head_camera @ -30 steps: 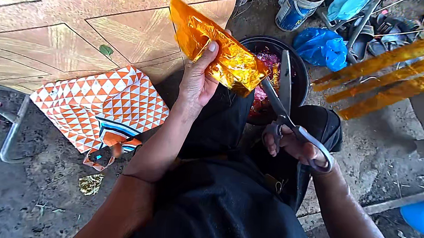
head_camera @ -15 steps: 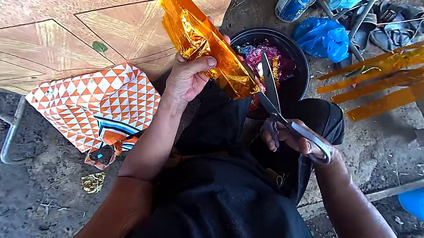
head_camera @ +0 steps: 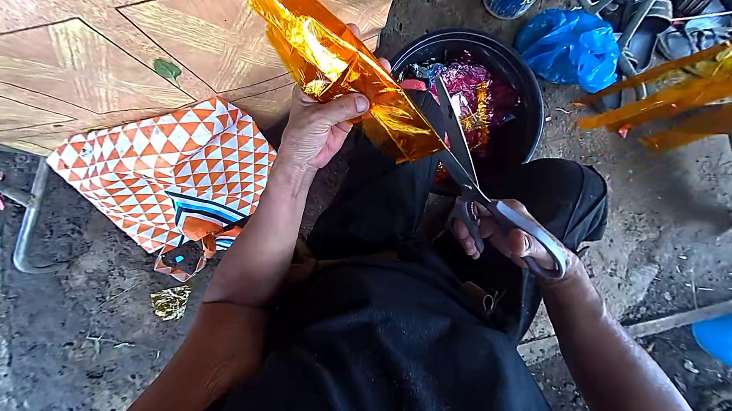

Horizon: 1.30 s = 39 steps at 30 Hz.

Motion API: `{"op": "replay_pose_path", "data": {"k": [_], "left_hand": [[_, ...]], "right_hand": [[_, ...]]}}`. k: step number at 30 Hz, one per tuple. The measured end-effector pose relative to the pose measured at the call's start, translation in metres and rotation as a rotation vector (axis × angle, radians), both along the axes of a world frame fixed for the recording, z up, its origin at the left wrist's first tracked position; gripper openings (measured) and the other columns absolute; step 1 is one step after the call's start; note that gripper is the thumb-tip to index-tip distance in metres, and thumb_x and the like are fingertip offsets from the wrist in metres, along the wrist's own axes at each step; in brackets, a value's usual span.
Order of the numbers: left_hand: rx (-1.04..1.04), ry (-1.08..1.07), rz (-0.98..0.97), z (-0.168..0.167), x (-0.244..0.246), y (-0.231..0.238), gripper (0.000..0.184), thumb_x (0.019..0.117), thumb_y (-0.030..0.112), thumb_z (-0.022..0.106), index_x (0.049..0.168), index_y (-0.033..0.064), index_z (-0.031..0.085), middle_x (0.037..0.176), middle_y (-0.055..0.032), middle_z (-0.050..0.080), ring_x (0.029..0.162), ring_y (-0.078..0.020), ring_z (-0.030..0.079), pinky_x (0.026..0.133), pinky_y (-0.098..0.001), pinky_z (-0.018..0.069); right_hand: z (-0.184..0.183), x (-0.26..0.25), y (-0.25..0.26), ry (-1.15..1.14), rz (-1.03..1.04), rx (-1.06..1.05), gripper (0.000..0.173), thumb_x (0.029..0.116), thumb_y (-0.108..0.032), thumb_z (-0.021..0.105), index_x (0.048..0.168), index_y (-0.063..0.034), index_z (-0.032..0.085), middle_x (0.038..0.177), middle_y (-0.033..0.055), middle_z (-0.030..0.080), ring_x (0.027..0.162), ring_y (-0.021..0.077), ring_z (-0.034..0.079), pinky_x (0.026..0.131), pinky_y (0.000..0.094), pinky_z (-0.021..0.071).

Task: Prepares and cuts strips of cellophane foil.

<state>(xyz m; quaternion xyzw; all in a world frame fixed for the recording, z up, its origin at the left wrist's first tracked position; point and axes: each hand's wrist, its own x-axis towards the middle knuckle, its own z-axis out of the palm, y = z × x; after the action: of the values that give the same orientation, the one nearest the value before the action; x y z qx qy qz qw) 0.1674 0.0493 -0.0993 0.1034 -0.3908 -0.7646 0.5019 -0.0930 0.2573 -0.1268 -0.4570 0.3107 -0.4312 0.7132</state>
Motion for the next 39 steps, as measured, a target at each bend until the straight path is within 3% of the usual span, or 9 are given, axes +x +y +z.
{"op": "replay_pose_path", "data": {"k": [4, 11, 16, 18, 23, 25, 28, 32, 39], "left_hand": [[-0.011, -0.043, -0.020, 0.003, 0.004, -0.002, 0.065, 0.0793, -0.016, 0.071, 0.136, 0.0062, 0.050, 0.120, -0.0083, 0.073, 0.107, -0.0215, 0.073, 0.093, -0.0355, 0.0612], [-0.019, -0.059, -0.031, 0.001, 0.007, -0.004, 0.064, 0.0783, -0.017, 0.070, 0.135, 0.0063, 0.050, 0.123, -0.0088, 0.072, 0.109, -0.0221, 0.072, 0.094, -0.0359, 0.0610], [0.018, -0.073, -0.004, -0.006, 0.009, -0.006, 0.054, 0.0764, -0.016, 0.073, 0.123, 0.0088, 0.059, 0.120, -0.0076, 0.071, 0.106, -0.0208, 0.072, 0.092, -0.0375, 0.0612], [0.010, -0.071, -0.025, -0.005, 0.010, -0.006, 0.056, 0.0776, -0.015, 0.073, 0.127, 0.0078, 0.059, 0.117, -0.0085, 0.073, 0.106, -0.0218, 0.073, 0.094, -0.0381, 0.0609], [-0.091, -0.035, -0.107, 0.001, 0.007, -0.006, 0.078, 0.0797, -0.009, 0.078, 0.147, 0.0071, 0.043, 0.124, -0.0069, 0.072, 0.107, -0.0229, 0.073, 0.094, -0.0384, 0.0615], [-0.134, -0.033, -0.144, 0.003, 0.003, -0.005, 0.080, 0.0797, -0.005, 0.081, 0.148, 0.0075, 0.041, 0.129, -0.0057, 0.069, 0.109, -0.0224, 0.072, 0.095, -0.0395, 0.0613], [-0.168, -0.065, -0.155, 0.005, -0.003, -0.002, 0.080, 0.0793, -0.007, 0.079, 0.148, 0.0053, 0.041, 0.128, -0.0048, 0.069, 0.107, -0.0208, 0.072, 0.094, -0.0400, 0.0609], [-0.152, -0.030, -0.173, 0.008, -0.010, 0.000, 0.074, 0.0808, -0.008, 0.077, 0.145, 0.0073, 0.044, 0.135, -0.0033, 0.065, 0.110, -0.0180, 0.071, 0.094, -0.0369, 0.0608], [0.056, 0.063, -0.183, 0.004, -0.009, 0.006, 0.031, 0.0870, -0.002, 0.071, 0.116, 0.0064, 0.062, 0.110, -0.0153, 0.075, 0.104, -0.0259, 0.074, 0.093, -0.0425, 0.0606]], "right_hand": [[0.002, 0.001, 0.002, 0.037, -0.003, 0.010, 0.058, 0.0888, -0.066, 0.068, 0.113, -0.0126, 0.067, 0.092, -0.0044, 0.070, 0.081, 0.0074, 0.069, 0.070, 0.0216, 0.0577], [0.005, 0.001, 0.005, 0.053, -0.050, 0.024, 0.044, 0.0915, -0.057, 0.070, 0.104, -0.0154, 0.070, 0.087, -0.0069, 0.070, 0.073, 0.0035, 0.068, 0.064, 0.0175, 0.0565], [0.007, 0.004, 0.006, 0.077, -0.103, -0.004, 0.032, 0.0955, -0.048, 0.070, 0.093, -0.0164, 0.072, 0.077, -0.0095, 0.068, 0.063, -0.0005, 0.065, 0.055, 0.0144, 0.0537], [0.007, 0.005, 0.006, 0.067, -0.075, 0.004, 0.033, 0.0957, -0.049, 0.069, 0.095, -0.0163, 0.072, 0.078, -0.0094, 0.069, 0.064, -0.0001, 0.065, 0.055, 0.0149, 0.0545], [0.007, 0.007, 0.006, 0.028, 0.038, 0.027, 0.048, 0.0930, -0.062, 0.065, 0.107, -0.0156, 0.069, 0.089, -0.0074, 0.071, 0.075, 0.0039, 0.069, 0.065, 0.0190, 0.0574], [0.004, 0.008, 0.004, 0.011, 0.068, 0.015, 0.057, 0.0923, -0.065, 0.064, 0.116, -0.0132, 0.066, 0.095, -0.0045, 0.071, 0.084, 0.0075, 0.069, 0.073, 0.0222, 0.0582], [0.003, 0.012, 0.001, 0.009, 0.059, 0.007, 0.061, 0.0911, -0.068, 0.063, 0.116, -0.0123, 0.064, 0.096, -0.0035, 0.070, 0.087, 0.0087, 0.069, 0.076, 0.0232, 0.0580], [0.001, 0.014, -0.001, -0.025, 0.051, -0.001, 0.061, 0.0907, -0.068, 0.063, 0.117, -0.0130, 0.064, 0.098, -0.0026, 0.070, 0.088, 0.0091, 0.069, 0.077, 0.0232, 0.0582], [0.001, 0.015, 0.000, 0.055, -0.022, 0.013, 0.060, 0.0892, -0.069, 0.064, 0.111, -0.0133, 0.067, 0.092, -0.0031, 0.070, 0.084, 0.0093, 0.069, 0.074, 0.0236, 0.0580]]}}
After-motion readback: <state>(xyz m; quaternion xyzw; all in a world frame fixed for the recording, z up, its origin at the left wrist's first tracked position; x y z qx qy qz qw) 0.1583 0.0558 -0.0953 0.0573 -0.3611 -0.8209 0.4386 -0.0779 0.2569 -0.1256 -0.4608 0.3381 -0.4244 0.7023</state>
